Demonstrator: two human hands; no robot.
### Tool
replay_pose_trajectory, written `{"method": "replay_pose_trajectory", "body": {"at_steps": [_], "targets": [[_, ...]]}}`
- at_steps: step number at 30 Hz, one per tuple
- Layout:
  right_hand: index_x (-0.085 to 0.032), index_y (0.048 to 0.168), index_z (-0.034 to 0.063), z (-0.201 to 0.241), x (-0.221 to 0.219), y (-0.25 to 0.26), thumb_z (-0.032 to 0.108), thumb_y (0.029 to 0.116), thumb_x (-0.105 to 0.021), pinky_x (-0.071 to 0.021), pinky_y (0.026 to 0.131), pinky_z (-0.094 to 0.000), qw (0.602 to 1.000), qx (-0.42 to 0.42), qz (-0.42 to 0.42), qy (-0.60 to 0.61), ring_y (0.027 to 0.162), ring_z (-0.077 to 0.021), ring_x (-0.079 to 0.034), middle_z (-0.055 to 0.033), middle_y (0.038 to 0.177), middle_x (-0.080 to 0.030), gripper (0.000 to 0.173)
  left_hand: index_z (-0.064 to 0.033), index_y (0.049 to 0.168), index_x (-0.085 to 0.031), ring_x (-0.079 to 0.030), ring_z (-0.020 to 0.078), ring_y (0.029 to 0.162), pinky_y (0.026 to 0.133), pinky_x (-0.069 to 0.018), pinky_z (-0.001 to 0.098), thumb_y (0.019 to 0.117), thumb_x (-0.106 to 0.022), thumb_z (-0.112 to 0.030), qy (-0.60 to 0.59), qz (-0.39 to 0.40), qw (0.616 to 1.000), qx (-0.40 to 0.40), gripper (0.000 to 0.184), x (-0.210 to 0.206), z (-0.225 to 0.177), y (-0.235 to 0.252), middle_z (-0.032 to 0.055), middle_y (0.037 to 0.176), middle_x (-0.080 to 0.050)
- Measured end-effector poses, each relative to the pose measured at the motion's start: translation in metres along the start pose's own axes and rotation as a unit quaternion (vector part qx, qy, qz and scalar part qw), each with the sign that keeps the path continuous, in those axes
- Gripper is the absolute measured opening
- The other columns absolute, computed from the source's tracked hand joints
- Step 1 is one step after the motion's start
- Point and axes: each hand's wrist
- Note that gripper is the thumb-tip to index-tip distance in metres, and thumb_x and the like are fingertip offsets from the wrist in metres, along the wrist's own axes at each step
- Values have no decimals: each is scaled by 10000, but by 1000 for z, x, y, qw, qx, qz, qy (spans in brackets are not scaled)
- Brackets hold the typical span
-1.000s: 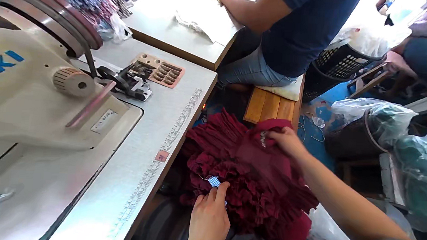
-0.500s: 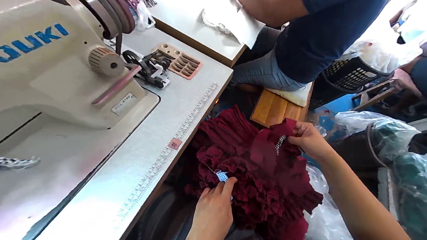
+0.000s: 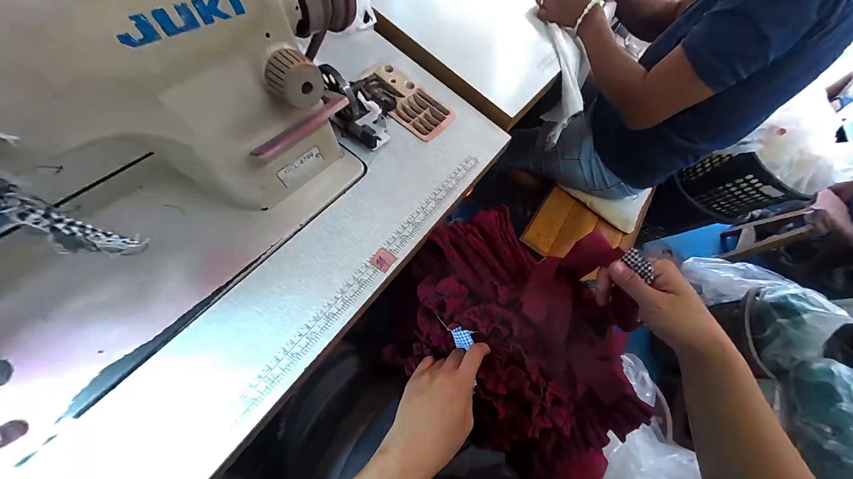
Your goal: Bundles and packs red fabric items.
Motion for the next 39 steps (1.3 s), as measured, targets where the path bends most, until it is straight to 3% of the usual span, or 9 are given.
{"method": "replay_pose_trajectory", "body": {"at_steps": [4, 9, 14, 19, 22, 25, 29, 33, 39], "targets": [[-713, 1014, 138, -4, -10, -12, 157, 975, -630, -613, 866, -309, 995, 16, 37, 94, 899, -98, -719, 40, 951, -742, 93, -67, 1245, -649, -720, 306, 776, 721, -568, 507, 870, -622, 20, -6, 6, 1000, -5, 385, 2, 1, 0, 115, 917, -718], [-631, 1217, 48, 1, -19, -25, -1, 876, -639, -580, 939, -280, 991, 35, 113, 54, 1034, -89, -684, 26, 1138, -708, 345, -60, 1234, -656, -721, 303, 764, 716, -569, 498, 900, -614, -9, -4, 2, 1000, -27, 340, 7, 4, 0, 108, 898, -725], [-729, 1018, 87, -10, -19, -30, 65, 904, -633, -618, 820, -271, 994, 98, -11, -41, 875, -50, -718, 57, 957, -758, 151, -53, 1264, -642, -728, 327, 826, 780, -560, 520, 963, -567, -15, -45, 40, 998, 2, 313, 20, 0, -3, 131, 945, -737], [-783, 930, 71, 2, -30, -45, 158, 918, -664, -503, 919, -161, 976, 165, -19, -140, 1007, 18, -601, 15, 1015, -673, 147, -48, 1341, -581, -724, 345, 815, 724, -577, 511, 1003, -509, -26, -75, 76, 992, 73, 346, 24, -11, -17, 155, 985, -717], [-765, 915, 144, 5, -55, -60, 181, 949, -654, -545, 924, -208, 982, 160, 5, -98, 992, 8, -660, 71, 983, -741, 123, -73, 1248, -623, -715, 320, 735, 639, -570, 498, 998, -522, -44, -106, 58, 991, 50, 271, 21, -15, -20, 125, 889, -711], [-748, 865, 144, 5, -108, -76, 188, 947, -673, -567, 839, -202, 990, 139, -16, -31, 899, 9, -682, 71, 897, -751, 119, -58, 1211, -636, -696, 279, 761, 713, -565, 477, 1023, -503, -56, -254, 85, 962, 48, 230, 13, -18, -16, 125, 867, -701], [-755, 900, 83, 1, -154, -78, 76, 919, -640, -547, 870, -203, 981, 183, -57, 15, 928, -27, -689, 1, 910, -762, 117, -25, 1218, -575, -707, 271, 827, 733, -564, 469, 929, -530, -20, -294, 91, 950, 58, 293, 3, -20, -8, 130, 890, -692], [-743, 906, 112, -1, -150, -76, 83, 949, -587, -428, 989, -287, 959, 239, -87, -123, 1001, -85, -660, -11, 929, -758, 164, -46, 1268, -594, -713, 225, 755, 683, -574, 428, 941, -562, -57, -293, 19, 955, 37, 329, -11, -14, -5, 87, 835, -709], [-760, 893, 141, 2, -151, -79, 80, 928, -594, -414, 887, -307, 940, 233, -121, -218, 945, -118, -637, -18, 955, -744, 180, -88, 1126, -719, -702, 122, 737, 682, -553, 341, 904, -665, -159, -333, -53, 941, 26, 239, -28, -16, 7, 32, 826, -738]]}}
Point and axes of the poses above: each hand's wrist, its own y-axis towards the middle knuckle, its own x-axis out of the back of the hand, z = x × y
